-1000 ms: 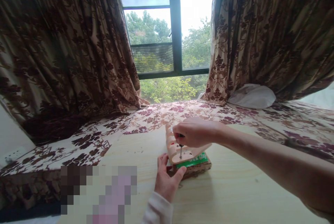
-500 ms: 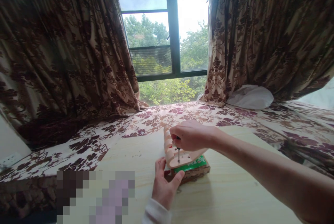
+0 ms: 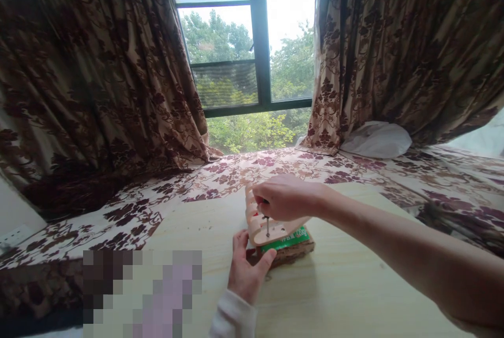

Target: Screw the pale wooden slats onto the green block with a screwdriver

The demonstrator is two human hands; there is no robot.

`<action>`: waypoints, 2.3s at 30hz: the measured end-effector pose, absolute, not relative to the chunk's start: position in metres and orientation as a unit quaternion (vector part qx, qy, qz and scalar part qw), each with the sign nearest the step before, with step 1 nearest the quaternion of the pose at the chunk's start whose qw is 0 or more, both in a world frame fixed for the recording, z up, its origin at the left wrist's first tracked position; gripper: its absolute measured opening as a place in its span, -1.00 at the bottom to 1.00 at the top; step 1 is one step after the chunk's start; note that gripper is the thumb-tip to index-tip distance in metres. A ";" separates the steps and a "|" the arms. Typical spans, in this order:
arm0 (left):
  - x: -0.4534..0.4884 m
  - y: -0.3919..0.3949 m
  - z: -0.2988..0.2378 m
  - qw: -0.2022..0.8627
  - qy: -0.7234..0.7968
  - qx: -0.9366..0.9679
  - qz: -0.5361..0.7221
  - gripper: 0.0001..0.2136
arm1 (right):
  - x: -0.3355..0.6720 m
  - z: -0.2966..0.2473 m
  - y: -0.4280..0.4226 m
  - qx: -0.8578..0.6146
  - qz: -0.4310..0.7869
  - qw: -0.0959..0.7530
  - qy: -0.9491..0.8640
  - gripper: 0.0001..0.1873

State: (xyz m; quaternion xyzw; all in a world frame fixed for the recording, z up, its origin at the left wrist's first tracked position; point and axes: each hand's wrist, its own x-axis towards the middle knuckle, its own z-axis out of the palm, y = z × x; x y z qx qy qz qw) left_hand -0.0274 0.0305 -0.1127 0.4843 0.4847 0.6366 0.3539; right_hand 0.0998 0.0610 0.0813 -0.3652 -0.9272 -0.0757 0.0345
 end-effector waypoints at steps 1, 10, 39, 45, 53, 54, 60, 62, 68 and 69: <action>-0.027 0.031 -0.114 0.356 0.484 0.483 0.637 -0.40 | 0.100 0.081 0.061 -0.366 -0.075 0.035 -0.927 -0.72; -0.029 0.032 -0.114 0.346 0.476 0.487 0.645 -0.42 | 0.101 0.089 0.057 -0.347 -0.074 0.017 -0.935 -0.73; -0.032 0.026 -0.102 0.348 0.475 0.503 0.633 -0.47 | 0.098 0.086 0.053 -0.331 -0.085 0.038 -0.939 -0.73; -0.029 0.025 -0.103 0.321 0.485 0.500 0.642 -0.48 | 0.099 0.089 0.055 -0.344 -0.083 0.032 -0.935 -0.72; -0.027 0.028 -0.106 0.330 0.480 0.500 0.641 -0.47 | 0.105 0.094 0.057 -0.310 -0.064 -0.003 -0.948 -0.76; -0.027 0.029 -0.108 0.333 0.481 0.498 0.640 -0.46 | 0.105 0.092 0.058 -0.315 -0.066 0.000 -0.947 -0.76; -0.029 0.031 -0.113 0.339 0.482 0.496 0.638 -0.44 | 0.102 0.085 0.062 -0.341 -0.080 0.013 -0.936 -0.73; -0.029 0.031 -0.112 0.338 0.479 0.498 0.639 -0.45 | 0.102 0.088 0.061 -0.337 -0.084 0.015 -0.938 -0.73; -0.033 0.029 -0.108 0.352 0.474 0.509 0.626 -0.46 | 0.107 0.095 0.054 -0.287 -0.075 0.011 -0.955 -0.75; -0.034 0.029 -0.107 0.356 0.474 0.511 0.622 -0.47 | 0.107 0.094 0.054 -0.284 -0.075 0.012 -0.956 -0.76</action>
